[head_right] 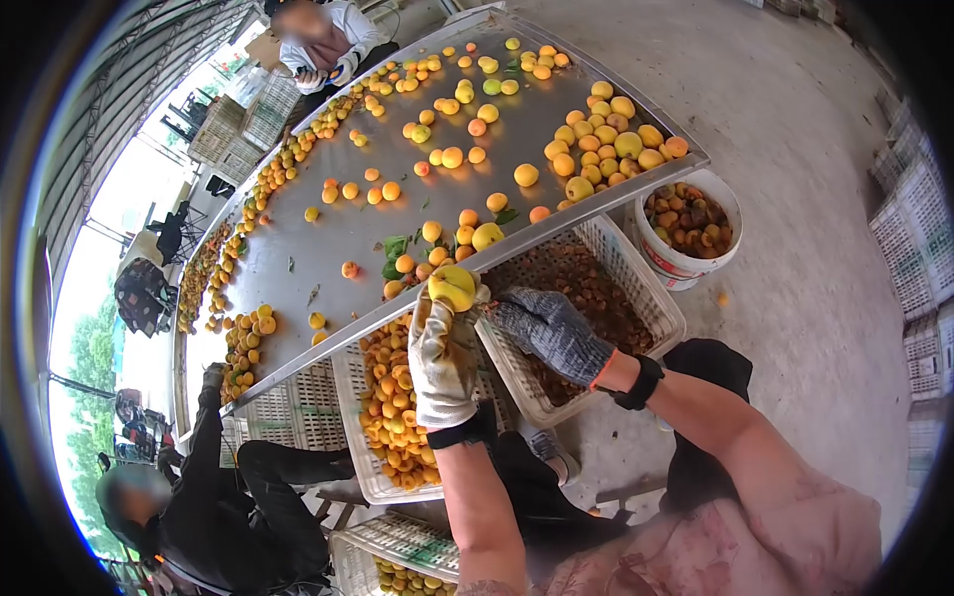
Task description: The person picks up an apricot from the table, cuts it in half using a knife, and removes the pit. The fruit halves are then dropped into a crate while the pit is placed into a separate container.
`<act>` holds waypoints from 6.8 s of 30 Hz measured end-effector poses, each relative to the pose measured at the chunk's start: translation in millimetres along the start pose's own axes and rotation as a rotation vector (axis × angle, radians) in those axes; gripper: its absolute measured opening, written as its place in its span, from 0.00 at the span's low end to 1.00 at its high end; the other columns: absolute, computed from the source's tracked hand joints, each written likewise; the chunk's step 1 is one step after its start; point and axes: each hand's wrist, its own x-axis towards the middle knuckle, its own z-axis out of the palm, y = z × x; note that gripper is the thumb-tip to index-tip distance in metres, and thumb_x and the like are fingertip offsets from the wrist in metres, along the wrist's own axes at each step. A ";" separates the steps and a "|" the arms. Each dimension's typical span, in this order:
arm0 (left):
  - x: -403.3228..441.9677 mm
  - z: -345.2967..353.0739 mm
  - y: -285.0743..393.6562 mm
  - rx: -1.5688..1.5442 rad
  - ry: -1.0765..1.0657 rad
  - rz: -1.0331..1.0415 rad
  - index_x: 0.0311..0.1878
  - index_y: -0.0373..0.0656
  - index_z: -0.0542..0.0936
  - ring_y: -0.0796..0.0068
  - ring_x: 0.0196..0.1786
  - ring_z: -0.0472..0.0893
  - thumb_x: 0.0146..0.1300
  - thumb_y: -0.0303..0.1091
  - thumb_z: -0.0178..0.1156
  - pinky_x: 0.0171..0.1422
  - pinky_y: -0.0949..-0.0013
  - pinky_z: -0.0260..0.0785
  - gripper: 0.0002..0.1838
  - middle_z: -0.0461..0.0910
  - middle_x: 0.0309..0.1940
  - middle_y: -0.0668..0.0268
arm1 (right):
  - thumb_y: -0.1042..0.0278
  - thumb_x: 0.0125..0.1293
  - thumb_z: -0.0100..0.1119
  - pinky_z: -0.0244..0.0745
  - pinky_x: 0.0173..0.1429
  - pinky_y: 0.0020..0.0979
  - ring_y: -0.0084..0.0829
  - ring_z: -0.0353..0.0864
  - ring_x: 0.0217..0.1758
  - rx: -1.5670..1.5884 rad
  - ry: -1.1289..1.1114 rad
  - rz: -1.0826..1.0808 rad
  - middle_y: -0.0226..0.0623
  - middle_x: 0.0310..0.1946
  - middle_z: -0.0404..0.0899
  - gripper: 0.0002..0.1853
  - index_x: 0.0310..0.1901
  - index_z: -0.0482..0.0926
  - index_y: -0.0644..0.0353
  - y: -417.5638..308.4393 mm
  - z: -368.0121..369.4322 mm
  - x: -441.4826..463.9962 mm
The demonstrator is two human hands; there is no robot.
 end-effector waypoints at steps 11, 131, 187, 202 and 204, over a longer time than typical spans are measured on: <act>11.5 3.0 -38.7 -0.178 0.271 0.015 0.59 0.38 0.67 0.72 0.54 0.74 0.71 0.47 0.46 0.58 0.71 0.68 0.23 0.72 0.54 0.62 | 0.64 0.66 0.54 0.72 0.39 0.33 0.35 0.79 0.33 -0.189 0.083 -0.093 0.47 0.30 0.80 0.12 0.40 0.79 0.66 20.2 12.5 9.8; -5.2 29.6 -32.5 -0.004 0.283 -0.344 0.35 0.48 0.71 0.76 0.15 0.63 0.68 0.58 0.35 0.20 0.73 0.54 0.25 0.67 0.15 0.69 | 0.65 0.61 0.60 0.75 0.37 0.36 0.44 0.80 0.35 -0.605 0.125 -0.456 0.45 0.32 0.80 0.12 0.41 0.77 0.64 3.6 -32.3 -18.9; 2.7 49.1 -54.9 0.273 0.297 0.040 0.53 0.41 0.67 0.74 0.36 0.76 0.72 0.43 0.42 0.41 0.72 0.70 0.17 0.74 0.42 0.62 | 0.59 0.65 0.53 0.72 0.37 0.44 0.48 0.78 0.33 -0.664 0.282 -0.237 0.47 0.29 0.79 0.13 0.40 0.77 0.61 34.0 -18.1 -14.3; 10.2 3.6 -87.1 0.474 0.246 0.230 0.51 0.40 0.72 0.77 0.37 0.75 0.70 0.43 0.45 0.44 0.73 0.70 0.17 0.76 0.35 0.63 | 0.60 0.61 0.63 0.70 0.41 0.27 0.20 0.74 0.35 -0.005 0.211 -0.041 0.33 0.29 0.78 0.13 0.38 0.77 0.61 9.0 -33.4 -16.6; -10.8 55.3 -71.1 0.853 0.125 0.134 0.48 0.34 0.74 0.70 0.35 0.76 0.71 0.43 0.44 0.44 0.70 0.69 0.20 0.76 0.33 0.58 | 0.62 0.62 0.60 0.70 0.42 0.26 0.18 0.73 0.37 0.525 0.291 0.049 0.30 0.32 0.79 0.10 0.40 0.78 0.59 18.5 -28.3 -1.2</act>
